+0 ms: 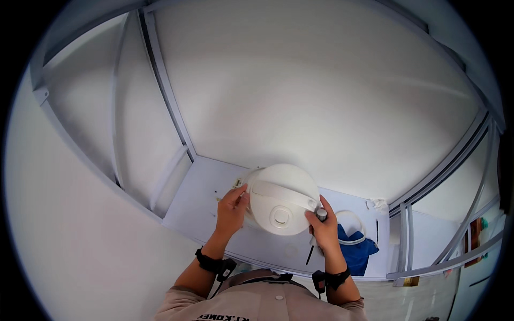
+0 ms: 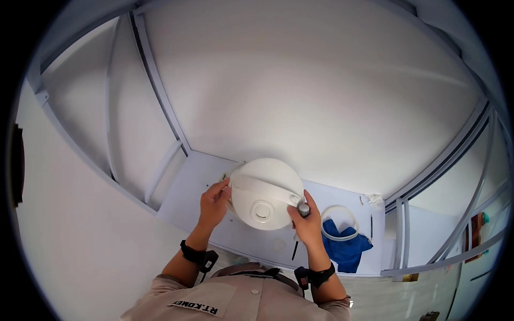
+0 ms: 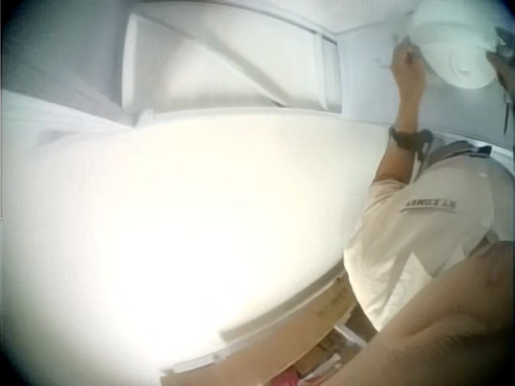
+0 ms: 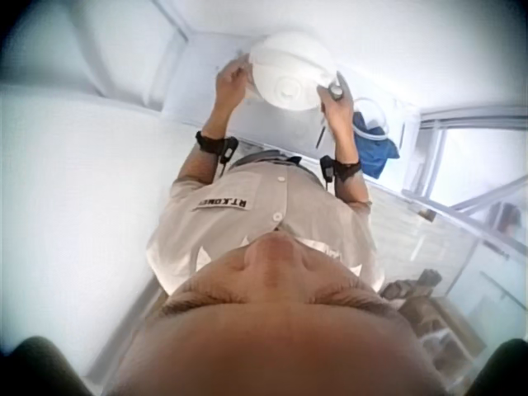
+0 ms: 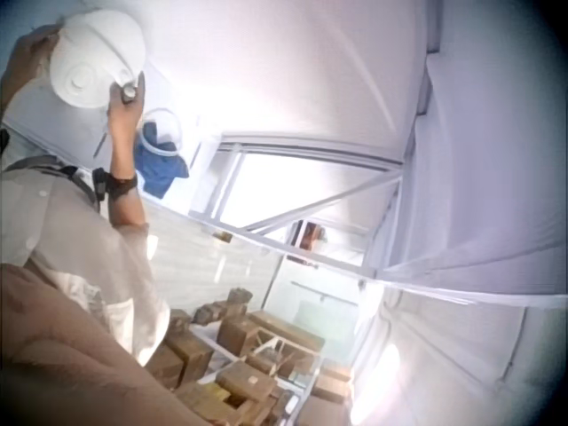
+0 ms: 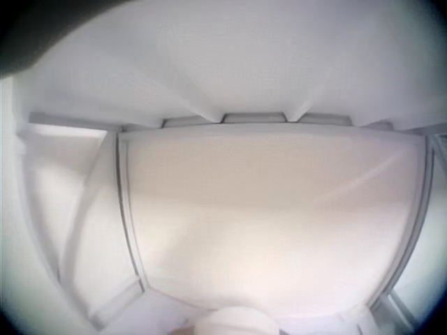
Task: The person assembles a ceiling light fixture by hand, attaching small components to the fixture base and securing them with a screwdriver. The person repeatedly picks up parts, aligns them, and fastens them in place.
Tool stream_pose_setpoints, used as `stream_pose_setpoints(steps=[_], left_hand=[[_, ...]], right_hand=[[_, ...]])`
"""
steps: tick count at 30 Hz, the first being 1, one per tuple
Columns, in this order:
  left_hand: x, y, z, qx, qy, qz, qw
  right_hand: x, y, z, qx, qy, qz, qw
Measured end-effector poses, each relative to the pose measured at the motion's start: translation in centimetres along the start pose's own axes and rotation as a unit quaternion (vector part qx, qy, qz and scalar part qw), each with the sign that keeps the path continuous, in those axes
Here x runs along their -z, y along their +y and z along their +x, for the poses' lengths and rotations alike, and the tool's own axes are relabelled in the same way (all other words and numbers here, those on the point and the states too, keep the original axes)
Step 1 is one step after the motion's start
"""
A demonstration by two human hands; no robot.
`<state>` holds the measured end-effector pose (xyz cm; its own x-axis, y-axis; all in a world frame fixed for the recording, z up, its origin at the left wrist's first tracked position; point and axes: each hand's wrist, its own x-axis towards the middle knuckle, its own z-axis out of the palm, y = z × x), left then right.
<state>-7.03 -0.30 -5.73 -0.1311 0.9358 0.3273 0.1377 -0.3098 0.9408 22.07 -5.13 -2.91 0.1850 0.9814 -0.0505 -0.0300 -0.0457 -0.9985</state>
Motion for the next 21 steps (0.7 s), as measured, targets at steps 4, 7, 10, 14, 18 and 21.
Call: stream_pose_setpoints(steps=[4,7,10,14,18,21], left_hand=[[2.5,-0.3,3.0,0.033,-0.041,0.050,0.997],[4.0,-3.1,4.4,0.027,-0.068,0.019,0.997],[4.7,-4.7,5.1,-0.087,-0.078,0.170,0.979],[5.9,-5.2,5.3,-0.009,-0.118,0.090,0.989],[6.4,-4.2,5.5,0.041,-0.141,0.013,0.989],[6.6,-4.5,5.7,0.044,-0.154,-0.003,0.987]], right_hand=[[-2.9,-0.2,2.0,-0.020,-0.001,-0.028,0.999],[-3.9,0.8,3.5,0.015,0.006,-0.108,0.994],[-4.3,2.4,4.7,0.077,0.040,-0.230,0.969],[-6.3,0.2,4.0,0.073,0.042,-0.245,0.966],[-7.3,-1.9,3.8,0.056,0.043,-0.296,0.953],[-7.4,-2.7,4.1,-0.012,0.015,-0.369,0.929]])
